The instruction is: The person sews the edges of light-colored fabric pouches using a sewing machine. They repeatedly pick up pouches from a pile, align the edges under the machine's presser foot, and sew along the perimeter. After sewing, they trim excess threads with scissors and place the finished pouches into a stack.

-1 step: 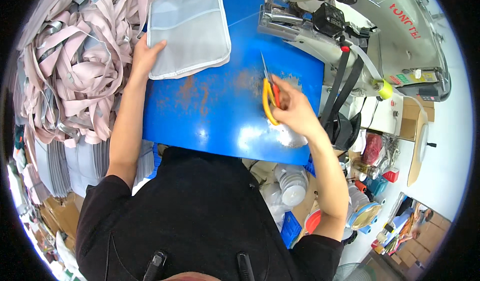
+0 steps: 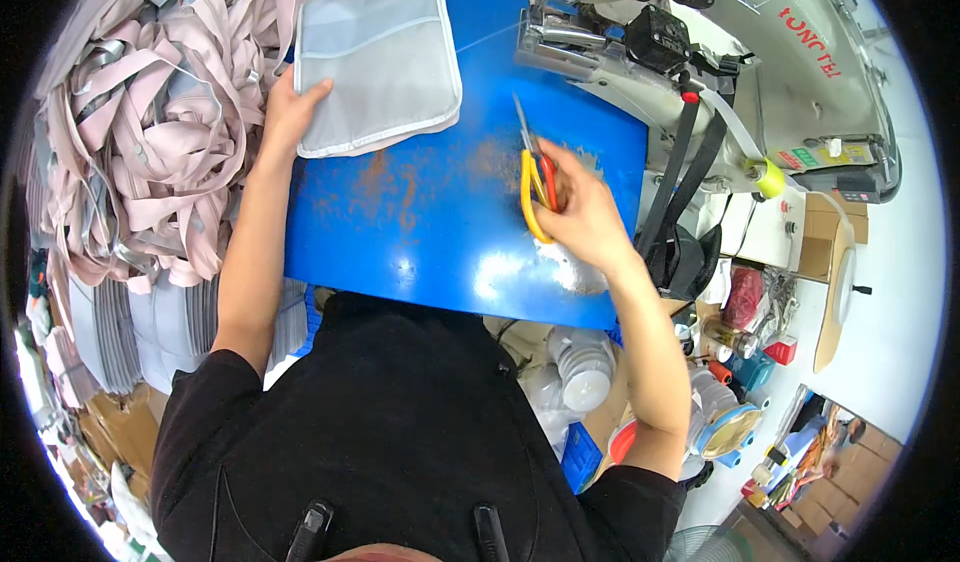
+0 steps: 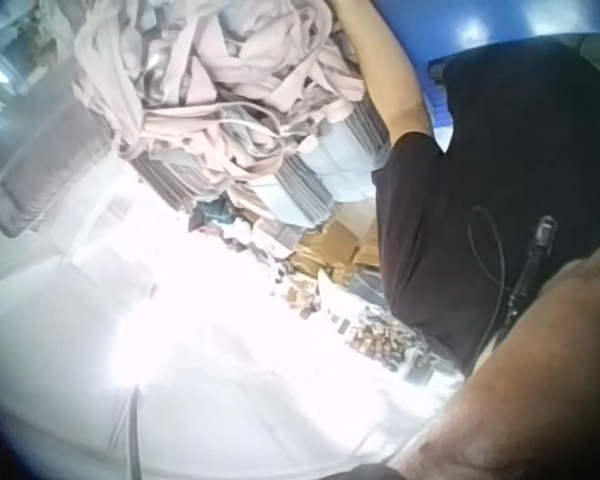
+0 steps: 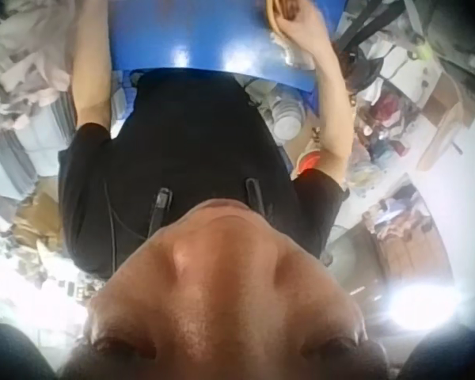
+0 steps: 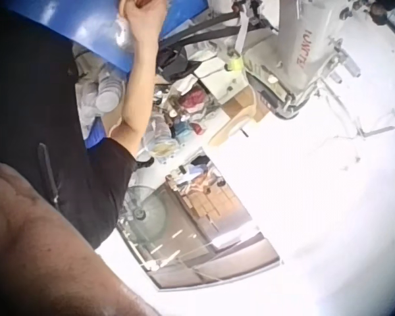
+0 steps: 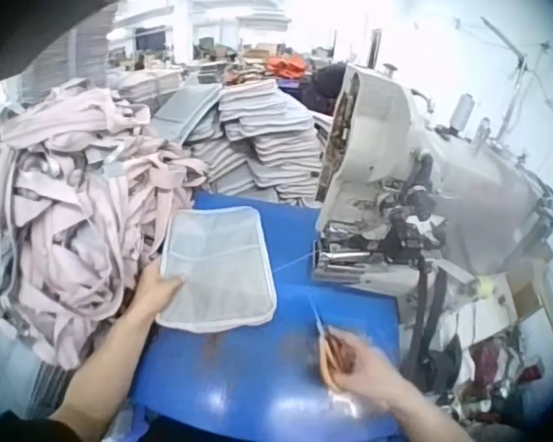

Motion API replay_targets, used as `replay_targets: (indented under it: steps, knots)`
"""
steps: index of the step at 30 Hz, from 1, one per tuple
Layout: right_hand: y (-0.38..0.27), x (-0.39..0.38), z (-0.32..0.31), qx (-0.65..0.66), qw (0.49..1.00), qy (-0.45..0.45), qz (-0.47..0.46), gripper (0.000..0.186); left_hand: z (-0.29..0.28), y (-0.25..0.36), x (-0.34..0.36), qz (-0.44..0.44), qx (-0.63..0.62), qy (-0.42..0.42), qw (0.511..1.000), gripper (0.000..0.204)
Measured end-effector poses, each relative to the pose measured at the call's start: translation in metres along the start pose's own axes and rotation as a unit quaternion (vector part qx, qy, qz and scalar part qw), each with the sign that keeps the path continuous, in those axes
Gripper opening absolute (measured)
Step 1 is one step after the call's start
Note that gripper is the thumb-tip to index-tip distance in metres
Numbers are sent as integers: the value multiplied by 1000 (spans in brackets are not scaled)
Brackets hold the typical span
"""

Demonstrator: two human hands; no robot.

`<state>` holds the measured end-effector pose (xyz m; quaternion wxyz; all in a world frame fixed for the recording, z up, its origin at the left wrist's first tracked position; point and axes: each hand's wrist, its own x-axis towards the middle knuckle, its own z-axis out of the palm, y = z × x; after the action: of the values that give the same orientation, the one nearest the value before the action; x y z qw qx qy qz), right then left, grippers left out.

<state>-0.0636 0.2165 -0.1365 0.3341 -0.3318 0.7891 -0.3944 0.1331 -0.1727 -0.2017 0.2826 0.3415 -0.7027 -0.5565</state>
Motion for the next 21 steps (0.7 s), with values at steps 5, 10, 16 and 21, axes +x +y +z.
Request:
replay_targets:
  steps: [5,10,16,21]
  knots:
    - [-42,44,29,-166,975,130,-74,67,-3,2,3,-3,-8,0,1000,45]
    - [-50,50,32,-188,972,135,-30,61,-14,37,-15,-63,-65,-13,996,43]
    - [18,-25,10,-317,917,235,-54,64,-14,191,-140,273,279,-43,920,48]
    - [-2,-48,-1,-359,914,180,-56,50,-12,162,-192,247,486,-399,737,53]
